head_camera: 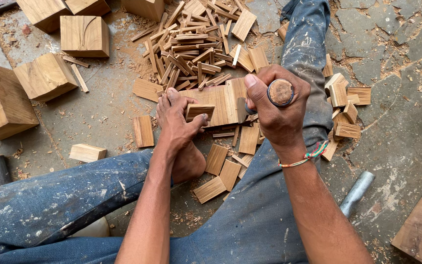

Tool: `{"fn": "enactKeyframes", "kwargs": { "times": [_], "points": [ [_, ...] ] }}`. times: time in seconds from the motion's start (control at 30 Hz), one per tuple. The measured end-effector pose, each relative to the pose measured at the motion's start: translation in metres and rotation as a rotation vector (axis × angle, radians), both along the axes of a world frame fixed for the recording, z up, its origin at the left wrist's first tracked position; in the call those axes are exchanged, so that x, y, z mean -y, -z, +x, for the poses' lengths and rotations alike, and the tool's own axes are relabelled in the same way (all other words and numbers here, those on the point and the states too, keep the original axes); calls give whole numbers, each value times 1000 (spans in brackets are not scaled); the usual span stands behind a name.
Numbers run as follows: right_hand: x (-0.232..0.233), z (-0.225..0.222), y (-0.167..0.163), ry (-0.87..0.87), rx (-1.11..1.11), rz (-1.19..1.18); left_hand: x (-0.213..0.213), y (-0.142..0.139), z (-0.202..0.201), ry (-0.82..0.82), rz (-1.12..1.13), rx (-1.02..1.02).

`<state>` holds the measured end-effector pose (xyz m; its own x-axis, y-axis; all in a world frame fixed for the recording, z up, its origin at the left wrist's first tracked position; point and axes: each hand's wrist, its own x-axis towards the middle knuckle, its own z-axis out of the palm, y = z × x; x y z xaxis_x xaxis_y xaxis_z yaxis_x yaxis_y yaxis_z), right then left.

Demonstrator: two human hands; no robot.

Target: The person sits on the floor and uses a chisel to carve and scrape small wooden blocks. They hold the blocks by hand and against their bare foot for stability while removing thin shavings of wood from the surfaces.

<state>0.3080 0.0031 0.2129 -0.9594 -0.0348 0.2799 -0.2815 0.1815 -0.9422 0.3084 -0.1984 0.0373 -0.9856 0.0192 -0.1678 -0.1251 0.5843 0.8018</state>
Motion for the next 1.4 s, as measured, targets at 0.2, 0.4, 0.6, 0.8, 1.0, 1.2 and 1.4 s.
{"fn": "enactKeyframes", "kwargs": {
  "times": [0.2,0.4,0.6,0.8,1.0,1.2,1.4],
  "points": [
    [1,3,-2,-5,-2,24,-4,-6,-1,-10,-12,54],
    [1,5,-1,-16,-4,-4,-9,-26,4,-10,-76,102],
    [-2,4,-1,-21,4,-32,-5,-31,3,-85,88,36],
    [-4,1,1,-7,20,-26,-5,-29,3,-30,148,159],
    [-5,-2,5,-17,3,-19,-13,-26,1,-35,-5,-38],
    [-3,-4,-6,-22,-72,-102,-19,-20,11,-126,10,-135],
    [7,1,-39,-107,-151,-222,-19,-30,19,-80,-200,-298]
  ]
}}
